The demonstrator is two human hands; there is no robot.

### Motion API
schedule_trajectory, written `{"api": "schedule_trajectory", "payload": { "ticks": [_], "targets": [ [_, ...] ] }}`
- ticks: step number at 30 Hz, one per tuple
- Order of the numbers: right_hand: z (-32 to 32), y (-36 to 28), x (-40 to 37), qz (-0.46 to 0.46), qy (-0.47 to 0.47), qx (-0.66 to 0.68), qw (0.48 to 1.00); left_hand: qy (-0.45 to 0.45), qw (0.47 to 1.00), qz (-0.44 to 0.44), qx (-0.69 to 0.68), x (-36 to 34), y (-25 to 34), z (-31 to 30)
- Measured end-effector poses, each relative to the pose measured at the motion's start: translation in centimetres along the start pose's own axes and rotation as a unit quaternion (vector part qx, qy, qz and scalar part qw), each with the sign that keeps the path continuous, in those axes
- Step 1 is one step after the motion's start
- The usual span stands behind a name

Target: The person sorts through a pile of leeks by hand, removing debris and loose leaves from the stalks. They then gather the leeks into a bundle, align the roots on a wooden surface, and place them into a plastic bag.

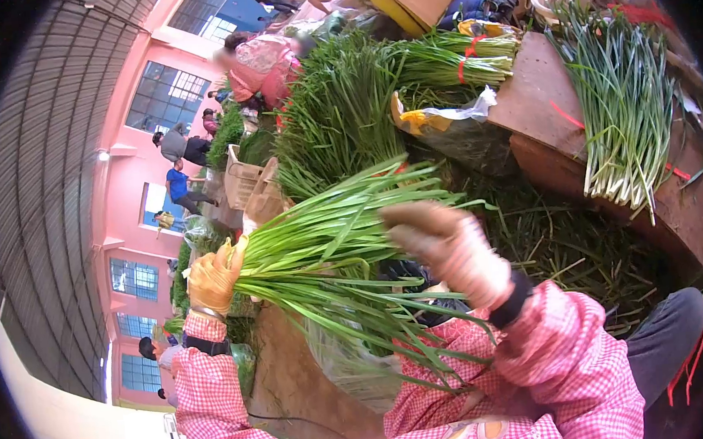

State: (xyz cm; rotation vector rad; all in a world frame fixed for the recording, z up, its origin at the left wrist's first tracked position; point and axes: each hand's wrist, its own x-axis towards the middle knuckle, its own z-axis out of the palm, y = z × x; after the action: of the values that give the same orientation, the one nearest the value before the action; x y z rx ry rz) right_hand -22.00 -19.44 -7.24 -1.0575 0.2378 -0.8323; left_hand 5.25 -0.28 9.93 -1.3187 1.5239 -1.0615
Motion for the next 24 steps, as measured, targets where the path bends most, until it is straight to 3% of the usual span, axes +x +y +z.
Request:
{"api": "schedule_trajectory", "payload": {
  "ticks": [2,6,8,12,17,20,21,24],
  "targets": [
    [3.6,0.9,1.4,-0.197,-0.049,-0.194,0.96,-0.004,1.0,0.004,0.004,0.1,-0.1,-0.4],
    [9.3,0.3,3.3,-0.283,-0.103,-0.323,0.897,0.021,1.0,0.004,0.012,0.8,0.5,-2.6],
    [10.7,-0.2,3.9,-0.275,-0.136,-0.415,0.856,0.001,1.0,0.008,0.008,1.0,0.9,-3.5],
    [11.3,-1.3,4.2,-0.294,-0.182,-0.513,0.785,0.05,0.999,0.004,-0.019,1.7,1.3,-4.1],
    [11.8,-1.7,5.2,-0.222,-0.151,-0.209,0.94,0.109,0.988,-0.03,-0.101,2.2,3.0,-3.9],
    [13.4,-0.8,5.0,-0.204,-0.12,-0.137,0.962,0.123,0.977,-0.107,-0.136,2.3,4.6,-4.0],
    [13.7,-1.5,4.7,-0.205,-0.112,-0.14,0.962,0.048,0.984,-0.112,-0.132,2.4,4.9,-4.4],
    [13.7,-3.8,2.8,-0.225,-0.109,-0.101,0.963,0.084,0.992,-0.089,-0.021,2.7,3.6,-5.2]
  ]
}}
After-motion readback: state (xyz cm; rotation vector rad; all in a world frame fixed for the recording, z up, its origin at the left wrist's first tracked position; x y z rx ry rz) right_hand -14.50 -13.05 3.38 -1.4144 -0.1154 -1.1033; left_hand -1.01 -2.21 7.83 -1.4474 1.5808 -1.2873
